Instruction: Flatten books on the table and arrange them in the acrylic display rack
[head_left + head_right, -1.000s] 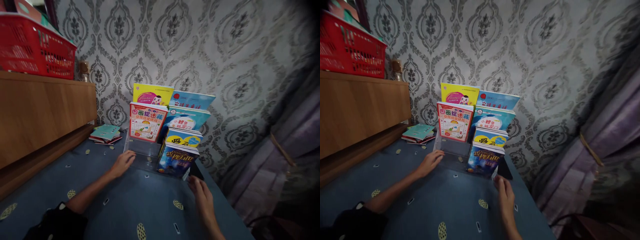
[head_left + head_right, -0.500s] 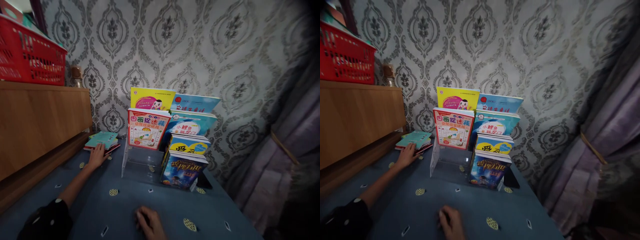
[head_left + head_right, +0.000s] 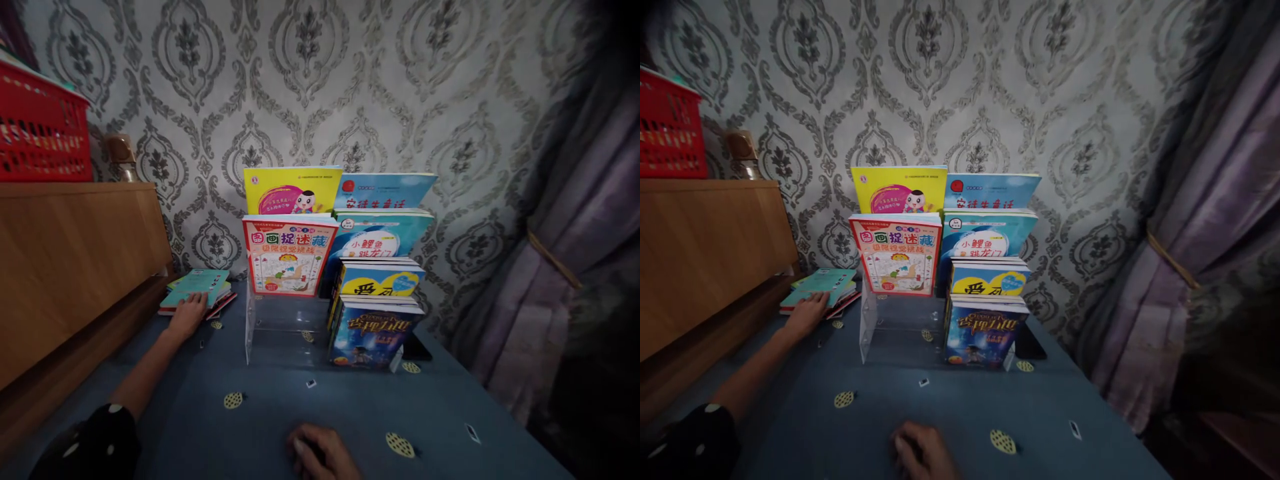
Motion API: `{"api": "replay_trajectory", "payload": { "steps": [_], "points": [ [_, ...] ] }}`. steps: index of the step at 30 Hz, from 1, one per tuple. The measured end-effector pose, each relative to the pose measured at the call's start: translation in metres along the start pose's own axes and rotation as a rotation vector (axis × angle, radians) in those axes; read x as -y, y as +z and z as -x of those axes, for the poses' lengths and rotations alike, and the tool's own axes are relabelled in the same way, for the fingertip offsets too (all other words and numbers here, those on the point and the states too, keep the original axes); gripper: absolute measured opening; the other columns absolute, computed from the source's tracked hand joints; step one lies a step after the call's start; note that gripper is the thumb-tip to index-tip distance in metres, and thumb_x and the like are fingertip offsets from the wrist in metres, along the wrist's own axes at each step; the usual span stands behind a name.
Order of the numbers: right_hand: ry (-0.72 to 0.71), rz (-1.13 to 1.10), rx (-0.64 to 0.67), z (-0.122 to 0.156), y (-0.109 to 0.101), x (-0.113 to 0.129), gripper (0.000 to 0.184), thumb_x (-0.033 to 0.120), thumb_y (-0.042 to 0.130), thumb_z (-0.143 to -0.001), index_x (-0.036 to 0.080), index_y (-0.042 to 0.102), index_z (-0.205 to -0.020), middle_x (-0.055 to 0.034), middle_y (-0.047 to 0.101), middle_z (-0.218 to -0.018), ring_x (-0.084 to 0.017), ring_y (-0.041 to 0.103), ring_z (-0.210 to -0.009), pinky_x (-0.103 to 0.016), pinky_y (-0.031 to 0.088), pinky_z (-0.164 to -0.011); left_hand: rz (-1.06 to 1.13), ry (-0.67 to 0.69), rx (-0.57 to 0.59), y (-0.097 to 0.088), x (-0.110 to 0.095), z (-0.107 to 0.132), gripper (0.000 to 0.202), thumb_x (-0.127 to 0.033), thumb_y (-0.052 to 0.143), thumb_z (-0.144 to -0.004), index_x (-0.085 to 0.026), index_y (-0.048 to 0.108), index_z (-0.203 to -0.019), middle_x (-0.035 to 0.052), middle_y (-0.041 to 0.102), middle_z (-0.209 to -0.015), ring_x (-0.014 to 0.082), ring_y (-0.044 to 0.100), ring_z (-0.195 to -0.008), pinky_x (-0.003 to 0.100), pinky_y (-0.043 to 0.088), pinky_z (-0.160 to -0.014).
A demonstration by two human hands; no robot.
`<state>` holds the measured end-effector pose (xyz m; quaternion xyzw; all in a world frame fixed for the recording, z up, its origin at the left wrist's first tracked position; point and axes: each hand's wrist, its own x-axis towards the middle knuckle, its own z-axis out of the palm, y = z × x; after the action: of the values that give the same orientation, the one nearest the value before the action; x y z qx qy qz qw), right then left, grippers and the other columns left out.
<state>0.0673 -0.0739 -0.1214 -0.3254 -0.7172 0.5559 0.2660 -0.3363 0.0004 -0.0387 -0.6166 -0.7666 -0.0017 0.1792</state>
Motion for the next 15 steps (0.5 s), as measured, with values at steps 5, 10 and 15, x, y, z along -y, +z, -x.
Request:
{"api": "replay_trajectory", "payload": {
  "steps": [5, 10, 15],
  "points": [
    [-0.032, 0.044, 0.015, -0.005, 0.002, 0.006, 0.06, 0.075, 0.045, -0.086, 0.019, 0.067, -0.085, -0.0038, 0.062, -0.072, -0.018, 0.06, -0.068, -0.031, 0.051, -0.07, -0.016, 0.014, 0.048, -0.015, -0.002, 0.005, 0.034, -0.002, 0.036, -0.091, -0.008, 0.058, -0.115, 0.0211, 0.066, -0.113, 0.0295, 0.063, -0.109, 0.04, 0.048, -0.09],
    [-0.071, 0.036, 0.001, -0.009, 0.006, 0.004, 0.064, 0.077, 0.044, -0.085, 0.018, 0.066, -0.082, -0.004, 0.062, -0.07, -0.017, 0.059, -0.064, -0.028, 0.048, -0.06, -0.011, 0.022, 0.069, -0.031, -0.009, 0.025, 0.035, -0.001, 0.034, -0.091, -0.008, 0.058, -0.115, 0.0208, 0.067, -0.11, 0.0272, 0.065, -0.102, 0.038, 0.049, -0.088],
    [-0.11, 0.025, 0.011, -0.009, 0.007, 0.01, 0.062, 0.075, 0.044, -0.087, 0.017, 0.067, -0.083, -0.005, 0.063, -0.073, -0.016, 0.06, -0.065, -0.026, 0.047, -0.059, -0.016, 0.013, 0.109, -0.041, -0.016, 0.058, 0.035, 0.0, 0.033, -0.092, -0.006, 0.06, -0.114, 0.0223, 0.067, -0.11, 0.029, 0.067, -0.102, 0.038, 0.05, -0.086]
  ]
}}
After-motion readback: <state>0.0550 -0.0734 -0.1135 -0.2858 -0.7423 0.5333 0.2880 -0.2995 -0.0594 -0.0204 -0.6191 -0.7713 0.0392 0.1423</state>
